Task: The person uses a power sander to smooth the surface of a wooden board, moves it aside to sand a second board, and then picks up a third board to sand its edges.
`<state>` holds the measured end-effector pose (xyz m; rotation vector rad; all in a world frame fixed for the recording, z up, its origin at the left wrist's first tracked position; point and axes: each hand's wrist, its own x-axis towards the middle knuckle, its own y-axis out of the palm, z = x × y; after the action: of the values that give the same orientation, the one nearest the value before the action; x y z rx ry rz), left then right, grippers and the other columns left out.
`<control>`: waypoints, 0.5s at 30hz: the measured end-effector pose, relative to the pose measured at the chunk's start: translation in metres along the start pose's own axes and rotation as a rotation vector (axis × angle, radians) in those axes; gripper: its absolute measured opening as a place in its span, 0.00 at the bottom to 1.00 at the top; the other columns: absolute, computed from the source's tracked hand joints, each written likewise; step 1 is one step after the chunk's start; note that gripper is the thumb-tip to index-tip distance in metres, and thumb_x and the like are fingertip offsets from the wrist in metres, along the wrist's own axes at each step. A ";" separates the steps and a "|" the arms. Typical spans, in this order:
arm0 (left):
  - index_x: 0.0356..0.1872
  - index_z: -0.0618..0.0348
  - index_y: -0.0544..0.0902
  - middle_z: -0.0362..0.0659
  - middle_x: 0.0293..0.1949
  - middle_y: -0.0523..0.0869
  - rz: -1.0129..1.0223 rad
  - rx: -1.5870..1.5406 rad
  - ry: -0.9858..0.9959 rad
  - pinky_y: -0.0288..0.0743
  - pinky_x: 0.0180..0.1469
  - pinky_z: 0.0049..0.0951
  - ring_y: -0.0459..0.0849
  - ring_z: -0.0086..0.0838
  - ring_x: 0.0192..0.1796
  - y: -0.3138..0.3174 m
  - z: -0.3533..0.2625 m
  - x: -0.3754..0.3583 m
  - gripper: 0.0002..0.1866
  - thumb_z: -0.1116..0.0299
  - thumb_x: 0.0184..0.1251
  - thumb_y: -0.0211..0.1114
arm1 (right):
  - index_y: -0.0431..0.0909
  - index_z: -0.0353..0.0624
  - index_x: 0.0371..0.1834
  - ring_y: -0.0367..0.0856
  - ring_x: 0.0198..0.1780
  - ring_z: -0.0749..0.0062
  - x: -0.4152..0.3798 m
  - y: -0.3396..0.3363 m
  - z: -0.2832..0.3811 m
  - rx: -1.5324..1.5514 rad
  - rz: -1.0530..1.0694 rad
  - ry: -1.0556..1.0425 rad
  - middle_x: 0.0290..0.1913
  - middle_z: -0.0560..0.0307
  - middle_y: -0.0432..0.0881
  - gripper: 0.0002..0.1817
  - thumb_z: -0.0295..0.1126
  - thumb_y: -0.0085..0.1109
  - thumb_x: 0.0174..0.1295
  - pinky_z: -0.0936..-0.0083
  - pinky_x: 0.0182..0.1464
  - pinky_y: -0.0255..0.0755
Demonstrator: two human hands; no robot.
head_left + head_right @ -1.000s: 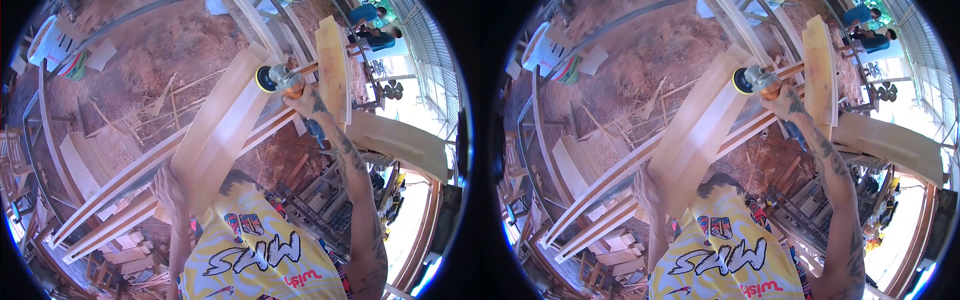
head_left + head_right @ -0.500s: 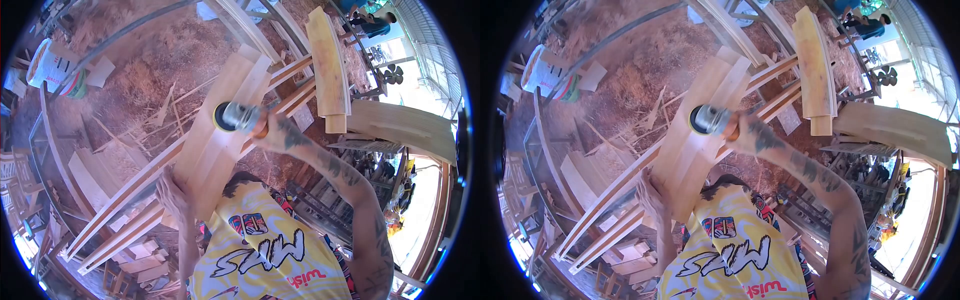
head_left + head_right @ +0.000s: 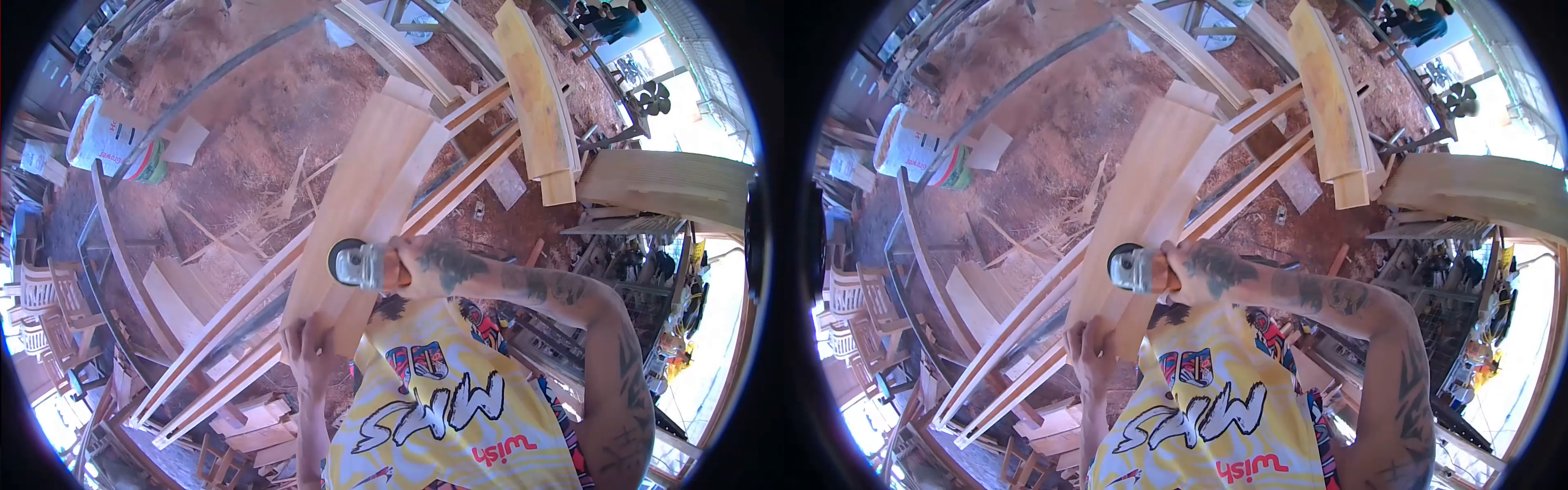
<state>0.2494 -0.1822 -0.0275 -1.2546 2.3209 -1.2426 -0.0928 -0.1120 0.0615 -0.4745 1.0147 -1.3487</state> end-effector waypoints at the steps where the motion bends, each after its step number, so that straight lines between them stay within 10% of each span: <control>1: 0.61 0.58 0.90 0.50 0.52 0.84 0.000 0.003 -0.018 0.78 0.58 0.54 0.83 0.50 0.53 -0.005 0.000 -0.008 0.26 0.76 0.58 0.82 | 0.78 0.32 0.59 0.94 0.44 0.33 0.000 0.004 0.004 0.014 0.034 0.006 0.39 0.35 0.91 0.33 0.45 0.80 0.60 0.45 0.46 0.88; 15: 0.60 0.60 0.91 0.49 0.51 0.85 -0.014 -0.037 -0.057 0.79 0.57 0.54 0.84 0.49 0.51 -0.007 -0.002 -0.007 0.28 0.79 0.53 0.81 | 0.88 0.32 0.50 0.93 0.55 0.35 0.031 -0.131 -0.167 0.000 -0.285 0.559 0.48 0.29 0.92 0.29 0.48 0.81 0.56 0.49 0.58 0.88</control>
<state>0.2567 -0.1780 -0.0220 -1.3024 2.3090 -1.1584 -0.3067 -0.1255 0.0687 -0.2470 1.4393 -1.7909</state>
